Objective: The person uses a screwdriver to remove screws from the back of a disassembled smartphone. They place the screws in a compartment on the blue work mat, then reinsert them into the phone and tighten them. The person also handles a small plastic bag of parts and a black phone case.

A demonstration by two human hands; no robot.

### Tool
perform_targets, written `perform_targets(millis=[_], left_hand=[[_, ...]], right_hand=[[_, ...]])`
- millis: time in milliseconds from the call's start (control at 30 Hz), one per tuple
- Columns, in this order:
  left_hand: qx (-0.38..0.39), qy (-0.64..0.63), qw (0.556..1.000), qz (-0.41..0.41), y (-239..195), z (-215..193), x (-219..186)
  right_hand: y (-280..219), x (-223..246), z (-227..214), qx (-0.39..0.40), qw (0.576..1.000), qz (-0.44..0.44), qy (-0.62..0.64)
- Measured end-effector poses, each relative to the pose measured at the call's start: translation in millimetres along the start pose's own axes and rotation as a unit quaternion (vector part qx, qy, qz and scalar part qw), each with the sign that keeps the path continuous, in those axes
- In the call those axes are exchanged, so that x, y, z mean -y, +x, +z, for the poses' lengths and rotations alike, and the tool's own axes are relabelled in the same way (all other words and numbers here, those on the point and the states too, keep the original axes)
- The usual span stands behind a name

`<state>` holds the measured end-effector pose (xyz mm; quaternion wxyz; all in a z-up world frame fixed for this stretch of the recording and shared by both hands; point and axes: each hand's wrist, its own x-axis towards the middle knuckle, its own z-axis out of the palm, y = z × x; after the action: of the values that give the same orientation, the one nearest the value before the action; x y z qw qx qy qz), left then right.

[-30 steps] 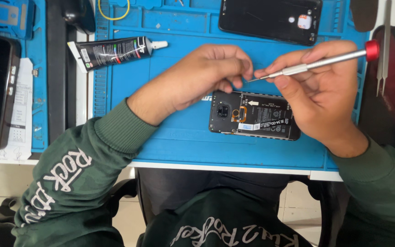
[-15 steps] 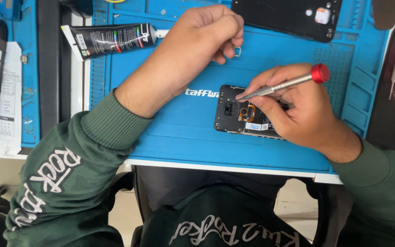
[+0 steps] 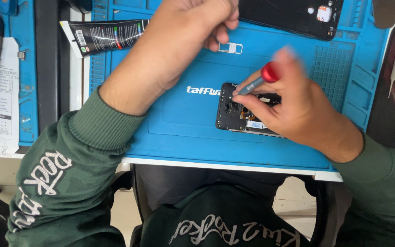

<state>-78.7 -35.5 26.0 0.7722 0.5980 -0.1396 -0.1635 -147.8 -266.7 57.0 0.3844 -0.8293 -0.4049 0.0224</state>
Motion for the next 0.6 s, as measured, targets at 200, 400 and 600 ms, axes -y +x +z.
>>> perform_targets(millis=[200,400,600], left_hand=[[-0.028,0.019,0.999,0.025,-9,-13,-13],[-0.023,0.024,0.998,0.054,-12,-17,-13],[-0.020,0.044,0.997,0.063,-13,-19,-13]], right_hand=[[6,17,-19,-0.031,0.998,-0.039,0.036],[-5,2,-13,-0.090,0.993,-0.035,0.069],[-4,2,-9,-0.028,0.999,-0.001,0.032]])
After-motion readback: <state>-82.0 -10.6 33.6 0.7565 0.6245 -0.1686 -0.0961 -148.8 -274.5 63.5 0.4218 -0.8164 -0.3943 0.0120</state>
